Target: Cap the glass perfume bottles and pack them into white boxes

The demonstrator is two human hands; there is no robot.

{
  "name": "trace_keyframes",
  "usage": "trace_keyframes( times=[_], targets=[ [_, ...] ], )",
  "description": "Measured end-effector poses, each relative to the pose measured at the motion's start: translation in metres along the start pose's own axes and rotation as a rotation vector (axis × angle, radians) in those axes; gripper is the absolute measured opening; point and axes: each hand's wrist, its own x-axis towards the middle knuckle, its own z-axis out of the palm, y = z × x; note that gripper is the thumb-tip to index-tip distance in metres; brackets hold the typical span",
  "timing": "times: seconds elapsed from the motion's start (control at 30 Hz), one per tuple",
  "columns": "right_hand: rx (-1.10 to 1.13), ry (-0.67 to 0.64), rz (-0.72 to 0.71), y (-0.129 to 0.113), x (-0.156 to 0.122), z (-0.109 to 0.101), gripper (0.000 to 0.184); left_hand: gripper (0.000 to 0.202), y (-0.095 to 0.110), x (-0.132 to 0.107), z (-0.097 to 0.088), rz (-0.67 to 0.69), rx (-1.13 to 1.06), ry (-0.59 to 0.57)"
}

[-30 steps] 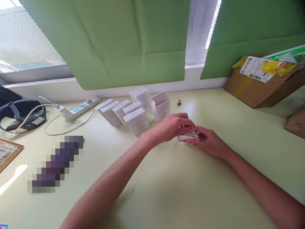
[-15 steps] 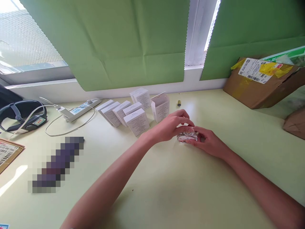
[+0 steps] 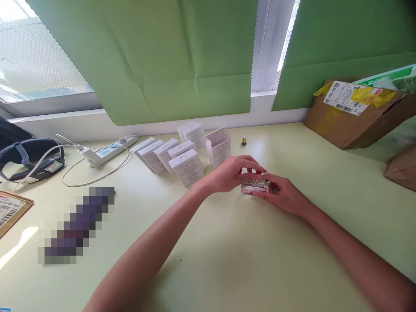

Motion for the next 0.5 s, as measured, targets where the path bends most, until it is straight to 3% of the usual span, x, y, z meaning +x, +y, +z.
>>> trace_keyframes(
  times=[0.5],
  targets=[
    [-0.009, -0.017, -0.001, 0.0005, 0.0004, -0.0008, 0.049, 0.021, 0.0029, -0.0016, -0.004, -0.023, -0.011, -0.028]
  ],
)
